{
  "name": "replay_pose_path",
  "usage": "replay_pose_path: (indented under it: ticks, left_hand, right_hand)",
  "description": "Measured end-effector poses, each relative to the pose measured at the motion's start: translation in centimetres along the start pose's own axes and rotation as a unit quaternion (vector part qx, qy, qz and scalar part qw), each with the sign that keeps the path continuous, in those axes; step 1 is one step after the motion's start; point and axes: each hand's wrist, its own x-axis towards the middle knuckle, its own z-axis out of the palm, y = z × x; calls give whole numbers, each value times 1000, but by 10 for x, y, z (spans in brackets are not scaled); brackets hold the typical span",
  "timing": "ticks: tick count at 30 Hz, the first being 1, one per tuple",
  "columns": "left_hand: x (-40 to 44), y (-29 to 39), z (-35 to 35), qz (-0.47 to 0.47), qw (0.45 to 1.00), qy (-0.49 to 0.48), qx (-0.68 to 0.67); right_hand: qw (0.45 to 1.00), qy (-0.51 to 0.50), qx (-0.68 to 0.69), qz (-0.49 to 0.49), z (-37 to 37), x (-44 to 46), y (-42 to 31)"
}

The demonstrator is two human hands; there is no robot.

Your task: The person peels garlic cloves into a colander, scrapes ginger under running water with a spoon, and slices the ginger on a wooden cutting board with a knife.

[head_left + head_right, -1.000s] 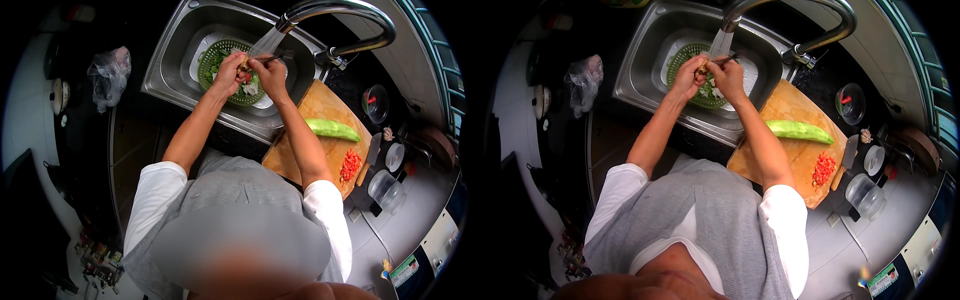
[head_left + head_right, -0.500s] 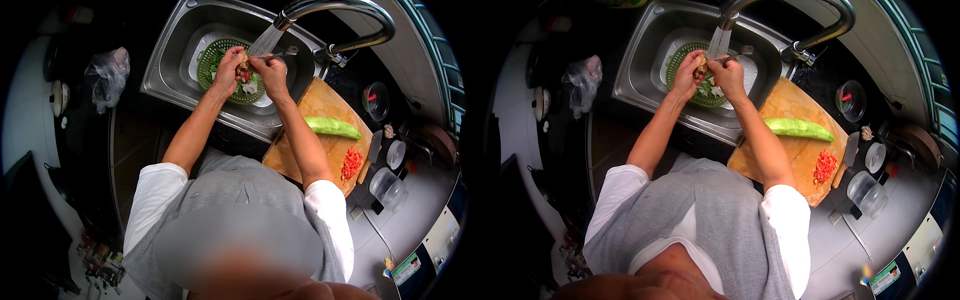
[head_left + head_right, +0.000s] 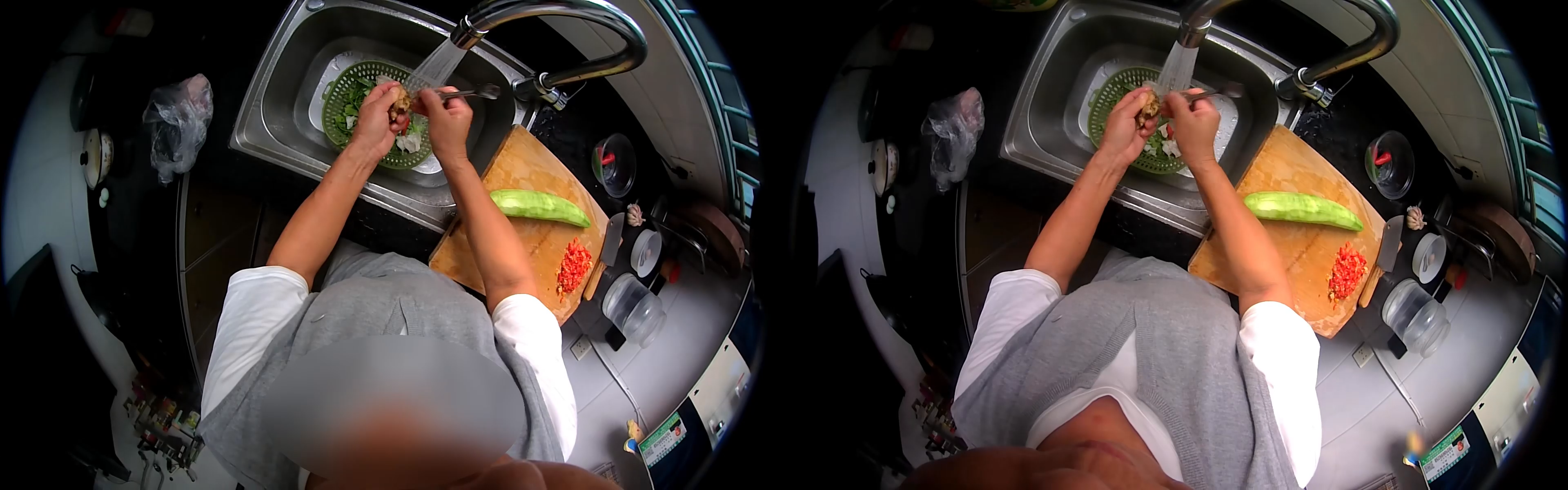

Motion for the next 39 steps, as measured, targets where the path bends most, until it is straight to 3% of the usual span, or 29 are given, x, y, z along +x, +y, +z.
replay_pose_path:
  ticks: [1, 4, 7, 9, 12, 18, 21, 24, 26, 28, 31, 35, 37, 39]
  left_hand:
    - [0, -1, -2, 0, 1000, 1, -1]
    - [0, -1, -1, -20, 999, -19, -38]
    - [0, -3, 6, 35, 999, 9, -23]
    - [2, -4, 7, 123, 992, -12, 23]
    - [0, -4, 10, 152, 987, -40, 33]
    - [-4, 1, 11, 133, 989, -58, -4]
    - [-1, -4, 12, 197, 973, -58, 102]
    - [-5, -1, 10, 154, 981, -73, 92]
    - [-7, 2, 10, 142, 985, -72, 61]
    - [-7, 5, 9, 129, 989, -69, 27]
    - [-8, 6, 7, 83, 990, -112, 8]
    - [-8, 1, 5, 121, 982, -117, 87]
    - [-10, -1, 2, 153, 973, -121, 127]
    - [-15, 1, 3, 112, 984, -111, 84]
  right_hand:
    - [997, 2, 74, -15, -1, 1, 1]
    - [992, -28, 118, 33, -3, -3, -7]
    - [994, -50, 79, 53, 3, -5, -14]
    - [996, -46, 57, 49, 3, -4, -5]
    - [998, -28, 25, 47, 5, -5, -12]
    - [986, 15, 132, 102, 6, -4, -13]
    - [998, -61, -21, -13, 0, -4, -5]
    - [999, -35, -24, 6, -2, -4, -10]
    - [991, -26, 108, 69, -7, -3, -22]
    - [991, -16, 111, 67, -11, 3, -21]
    - [995, -76, 53, 31, -5, 3, -32]
    - [989, -116, -65, -59, -3, 7, -24]
    - [989, -116, -93, -25, -8, 5, -21]
    - [986, -116, -122, 5, -10, 4, -22]
